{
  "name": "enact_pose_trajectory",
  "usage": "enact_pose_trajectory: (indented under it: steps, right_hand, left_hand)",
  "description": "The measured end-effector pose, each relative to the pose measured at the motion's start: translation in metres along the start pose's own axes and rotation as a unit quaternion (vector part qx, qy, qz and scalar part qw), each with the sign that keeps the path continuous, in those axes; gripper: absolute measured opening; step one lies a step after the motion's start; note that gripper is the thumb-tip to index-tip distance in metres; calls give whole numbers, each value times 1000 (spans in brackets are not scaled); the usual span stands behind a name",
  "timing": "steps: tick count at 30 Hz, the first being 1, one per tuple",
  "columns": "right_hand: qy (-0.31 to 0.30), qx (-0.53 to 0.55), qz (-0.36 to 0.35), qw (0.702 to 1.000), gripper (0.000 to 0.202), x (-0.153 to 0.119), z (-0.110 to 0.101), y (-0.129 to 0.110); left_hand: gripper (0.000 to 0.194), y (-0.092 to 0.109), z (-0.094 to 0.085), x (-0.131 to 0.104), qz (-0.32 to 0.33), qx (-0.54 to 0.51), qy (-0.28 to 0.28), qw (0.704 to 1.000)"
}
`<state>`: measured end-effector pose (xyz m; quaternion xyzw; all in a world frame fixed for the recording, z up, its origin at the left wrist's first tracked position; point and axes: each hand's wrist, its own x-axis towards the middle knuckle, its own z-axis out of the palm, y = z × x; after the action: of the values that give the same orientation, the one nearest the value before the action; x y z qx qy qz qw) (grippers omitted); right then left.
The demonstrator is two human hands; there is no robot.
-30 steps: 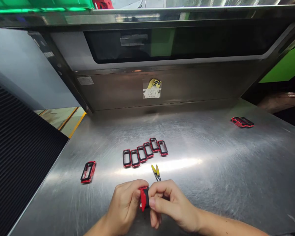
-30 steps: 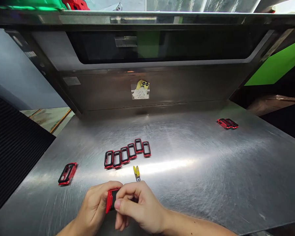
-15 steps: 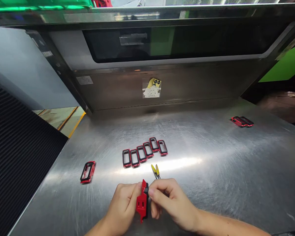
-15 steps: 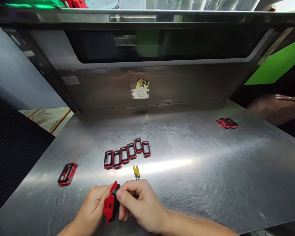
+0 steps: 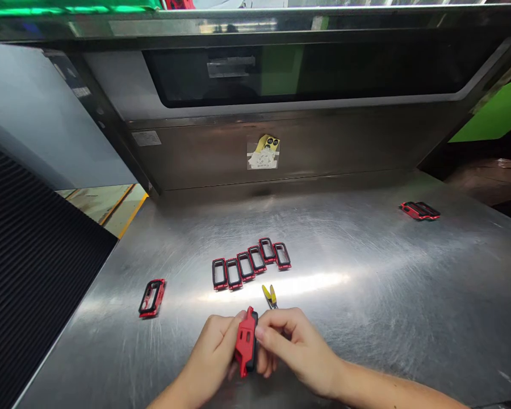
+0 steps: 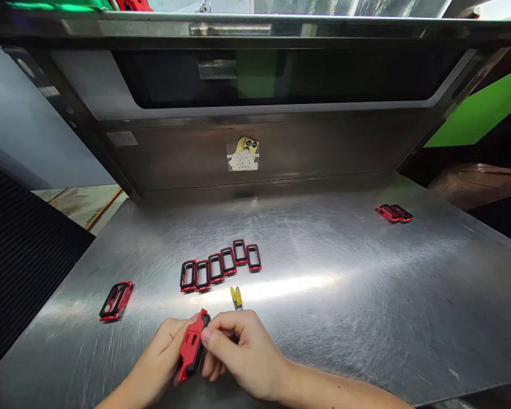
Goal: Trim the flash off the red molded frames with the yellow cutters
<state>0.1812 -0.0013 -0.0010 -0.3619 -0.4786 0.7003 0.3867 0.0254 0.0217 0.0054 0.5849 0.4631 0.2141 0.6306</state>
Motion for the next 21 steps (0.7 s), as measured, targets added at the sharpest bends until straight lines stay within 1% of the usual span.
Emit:
enact_pose_trajectory:
  steps: [3, 5, 7, 8, 9, 12, 14, 16, 18, 21]
  right_hand:
    - [-28, -62, -31, 997, 44, -2, 1, 0]
    - [-19, -87, -44, 995, 37, -3, 2, 1]
    - [1, -68, -33, 997, 39, -2, 2, 1]
    - [9, -45, -19, 999, 42, -1, 2, 1]
    - [15, -16, -3, 1000, 45, 0, 1, 1]
    - [28, 68, 35, 997, 51, 4, -3, 0]
    - [39, 97, 37, 994, 51, 6, -5, 0]
    - [46, 121, 35, 991, 50, 7, -7, 1]
    - [51, 141, 35, 988, 49, 7, -7, 1]
    - [60, 164, 38, 984, 49, 8, -6, 1]
  left_hand:
    - [63, -2, 0, 3, -62, -38, 11, 997]
    - [61, -4, 0, 5, -70, -43, -14, 997]
    - [61, -4, 0, 6, -66, -38, -43, 996]
    - [62, -5, -1, 6, -62, -32, -40, 997]
    - [61, -5, -1, 6, -55, -24, -20, 998]
    - [56, -6, -2, 4, 0, 4, 93, 996]
    - [50, -7, -3, 0, 54, 15, 138, 989]
    - [43, -7, -4, -4, 104, 29, 145, 984]
    - [35, -7, -4, -8, 162, 62, 128, 976]
    - [26, -7, -4, -11, 250, 141, 104, 952]
